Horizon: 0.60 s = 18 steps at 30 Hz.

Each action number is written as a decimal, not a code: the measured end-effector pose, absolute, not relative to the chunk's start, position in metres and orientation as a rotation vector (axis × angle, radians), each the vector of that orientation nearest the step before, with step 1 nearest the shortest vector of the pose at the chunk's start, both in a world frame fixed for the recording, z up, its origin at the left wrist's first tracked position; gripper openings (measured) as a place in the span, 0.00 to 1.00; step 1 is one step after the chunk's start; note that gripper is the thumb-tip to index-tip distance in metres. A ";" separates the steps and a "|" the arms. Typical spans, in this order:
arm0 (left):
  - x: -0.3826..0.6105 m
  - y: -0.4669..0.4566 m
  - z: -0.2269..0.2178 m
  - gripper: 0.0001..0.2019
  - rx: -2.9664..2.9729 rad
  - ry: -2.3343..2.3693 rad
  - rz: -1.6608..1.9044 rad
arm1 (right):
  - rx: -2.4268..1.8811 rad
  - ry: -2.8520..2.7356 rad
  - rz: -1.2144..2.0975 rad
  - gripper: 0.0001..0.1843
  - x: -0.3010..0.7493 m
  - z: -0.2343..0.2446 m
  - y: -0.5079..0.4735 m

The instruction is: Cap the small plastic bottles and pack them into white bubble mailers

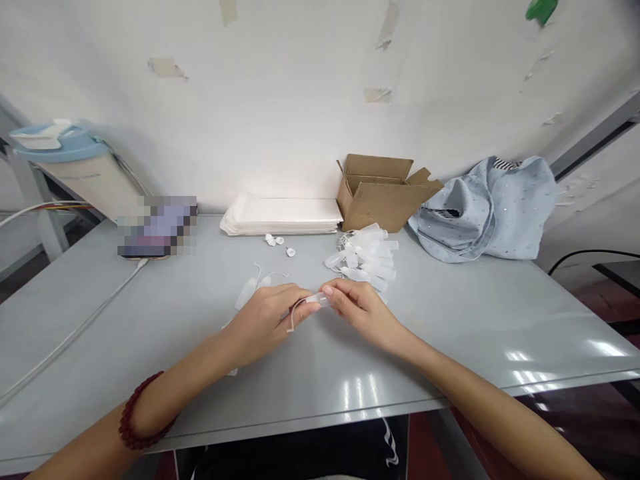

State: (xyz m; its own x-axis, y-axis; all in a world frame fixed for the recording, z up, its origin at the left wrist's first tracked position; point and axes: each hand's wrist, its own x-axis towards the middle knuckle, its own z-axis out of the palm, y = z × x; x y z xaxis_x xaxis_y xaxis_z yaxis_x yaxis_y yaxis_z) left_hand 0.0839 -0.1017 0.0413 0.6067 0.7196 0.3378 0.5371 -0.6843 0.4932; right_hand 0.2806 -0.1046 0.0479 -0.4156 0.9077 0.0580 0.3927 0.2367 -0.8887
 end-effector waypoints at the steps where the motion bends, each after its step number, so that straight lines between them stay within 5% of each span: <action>1: 0.084 -0.102 0.046 0.15 2.401 1.022 0.735 | -1.156 -1.935 1.104 0.16 0.281 0.049 -0.106; 18: 0.083 -0.105 0.070 0.19 1.922 1.128 0.547 | -1.050 -1.947 0.967 0.15 0.280 0.046 -0.109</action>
